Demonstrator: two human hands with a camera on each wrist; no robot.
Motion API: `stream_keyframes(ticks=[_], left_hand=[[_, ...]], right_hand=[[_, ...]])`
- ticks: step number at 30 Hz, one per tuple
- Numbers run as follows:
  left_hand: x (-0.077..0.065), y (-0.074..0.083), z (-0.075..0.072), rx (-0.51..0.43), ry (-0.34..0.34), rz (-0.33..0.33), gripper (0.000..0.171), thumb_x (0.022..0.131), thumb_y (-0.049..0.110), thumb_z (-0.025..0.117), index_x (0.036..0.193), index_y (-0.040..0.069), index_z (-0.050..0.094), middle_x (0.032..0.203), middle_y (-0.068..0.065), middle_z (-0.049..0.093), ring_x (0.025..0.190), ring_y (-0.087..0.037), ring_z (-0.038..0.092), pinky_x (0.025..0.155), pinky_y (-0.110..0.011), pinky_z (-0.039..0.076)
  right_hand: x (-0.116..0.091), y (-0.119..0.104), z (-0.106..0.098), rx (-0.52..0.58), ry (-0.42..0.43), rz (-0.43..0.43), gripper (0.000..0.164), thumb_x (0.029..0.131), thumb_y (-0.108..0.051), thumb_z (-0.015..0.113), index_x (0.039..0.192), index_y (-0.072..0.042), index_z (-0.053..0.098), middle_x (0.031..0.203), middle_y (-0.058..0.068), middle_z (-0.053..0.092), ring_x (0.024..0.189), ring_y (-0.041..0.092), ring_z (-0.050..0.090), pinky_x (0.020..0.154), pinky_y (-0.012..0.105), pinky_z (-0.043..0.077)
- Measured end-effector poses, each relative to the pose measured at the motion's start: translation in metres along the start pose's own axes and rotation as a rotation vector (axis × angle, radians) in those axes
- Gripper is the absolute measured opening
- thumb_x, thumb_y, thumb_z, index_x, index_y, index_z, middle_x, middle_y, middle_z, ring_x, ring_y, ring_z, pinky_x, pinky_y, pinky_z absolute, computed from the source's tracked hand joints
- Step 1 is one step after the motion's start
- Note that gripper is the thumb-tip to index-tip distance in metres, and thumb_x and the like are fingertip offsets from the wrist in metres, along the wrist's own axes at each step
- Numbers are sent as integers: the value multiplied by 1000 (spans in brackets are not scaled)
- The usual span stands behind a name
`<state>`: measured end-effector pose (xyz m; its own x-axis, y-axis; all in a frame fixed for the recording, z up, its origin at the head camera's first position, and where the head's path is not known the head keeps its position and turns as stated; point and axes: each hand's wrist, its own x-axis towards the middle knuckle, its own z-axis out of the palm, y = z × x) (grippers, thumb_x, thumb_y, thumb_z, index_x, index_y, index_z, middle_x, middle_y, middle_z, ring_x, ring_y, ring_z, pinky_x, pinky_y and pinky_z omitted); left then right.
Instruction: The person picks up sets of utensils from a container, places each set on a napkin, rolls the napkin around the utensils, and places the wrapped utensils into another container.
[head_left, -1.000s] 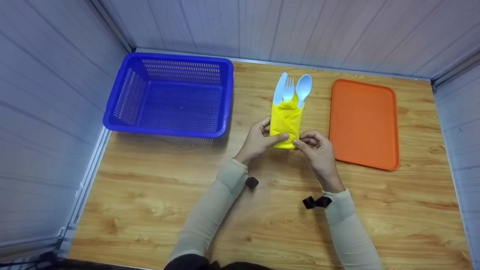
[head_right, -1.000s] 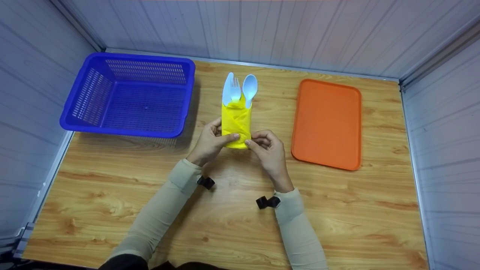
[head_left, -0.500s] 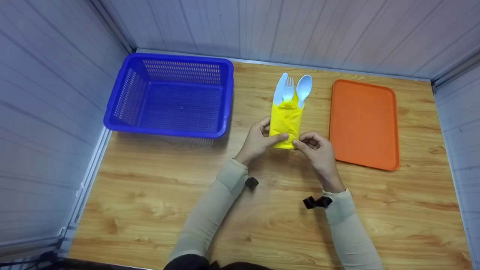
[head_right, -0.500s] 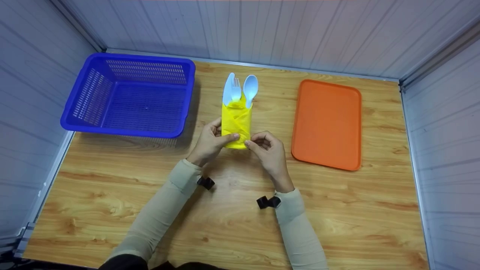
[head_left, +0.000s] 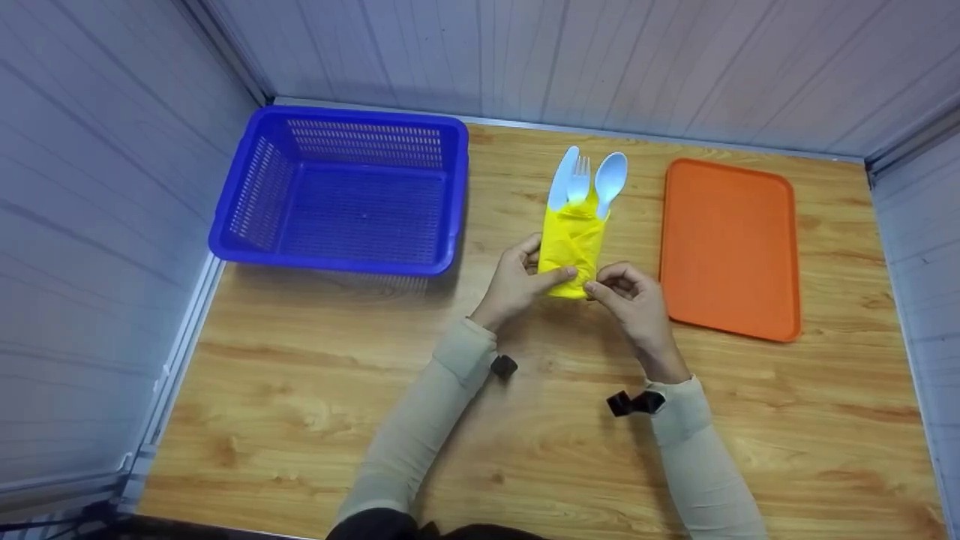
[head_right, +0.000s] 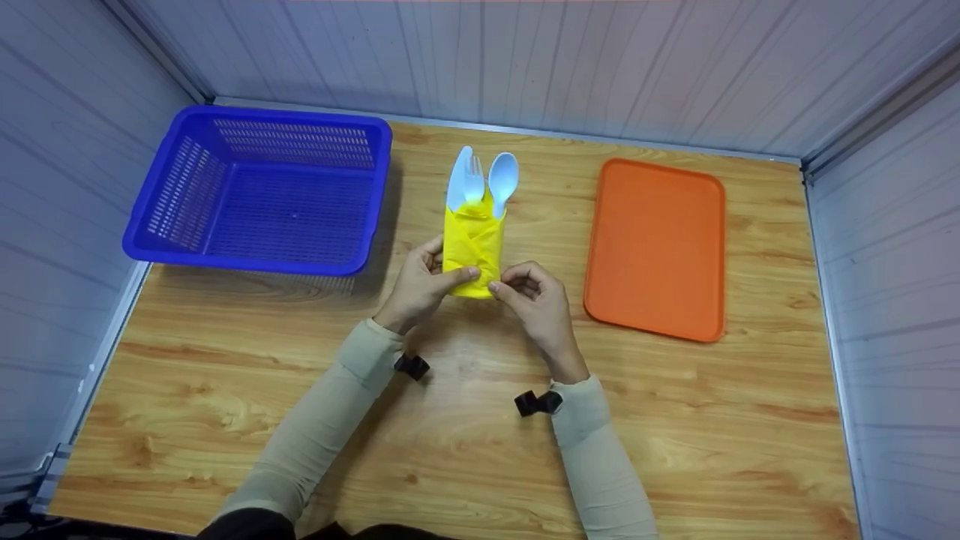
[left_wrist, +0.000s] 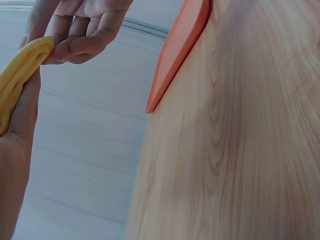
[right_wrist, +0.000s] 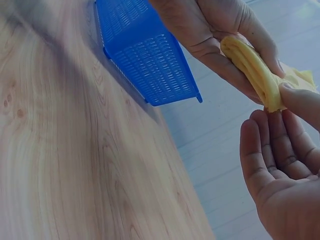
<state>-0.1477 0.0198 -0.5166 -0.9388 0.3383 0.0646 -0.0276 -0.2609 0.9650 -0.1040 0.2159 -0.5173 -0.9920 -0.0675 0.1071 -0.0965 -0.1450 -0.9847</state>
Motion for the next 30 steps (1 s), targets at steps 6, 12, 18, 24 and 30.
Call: stream_keyframes(ticks=[6,12,18,24,30], left_hand=[[0,4,0,-15,-2,18,45,87,3,75,128,-5,58,106,-16,72,91,-30,71,77,-43,59],[-3,11,-1,-18,7,43,44,88,3,74,127,-7,57,107,-18,71,91,-31,71,79,-45,59],[-5,28,-11,-8,39,8,47,87,3,75,129,-6,57,110,-17,70,94,-31,70,82,-43,58],[-12,55,-30,62,100,2,46,86,2,76,127,-7,58,108,-18,71,93,-30,70,81,-42,59],[-19,78,-57,120,191,-30,43,85,-3,74,125,-7,59,107,-18,70,91,-32,70,78,-42,59]], right_hand=[[1,-3,1,2,-14,-20,20,89,3,72,98,16,60,92,24,60,81,25,64,74,36,57],[1,-7,2,34,-28,-31,19,91,4,69,101,17,60,94,21,63,82,30,64,76,38,57],[-1,-8,0,68,-10,-41,18,95,2,65,102,18,59,94,19,66,87,28,67,78,36,57],[-5,-3,-7,63,-6,-27,20,96,1,64,103,18,59,95,21,66,88,27,66,78,36,57],[-11,1,-13,58,12,8,22,95,-1,66,105,17,59,95,20,67,88,26,67,78,35,57]])
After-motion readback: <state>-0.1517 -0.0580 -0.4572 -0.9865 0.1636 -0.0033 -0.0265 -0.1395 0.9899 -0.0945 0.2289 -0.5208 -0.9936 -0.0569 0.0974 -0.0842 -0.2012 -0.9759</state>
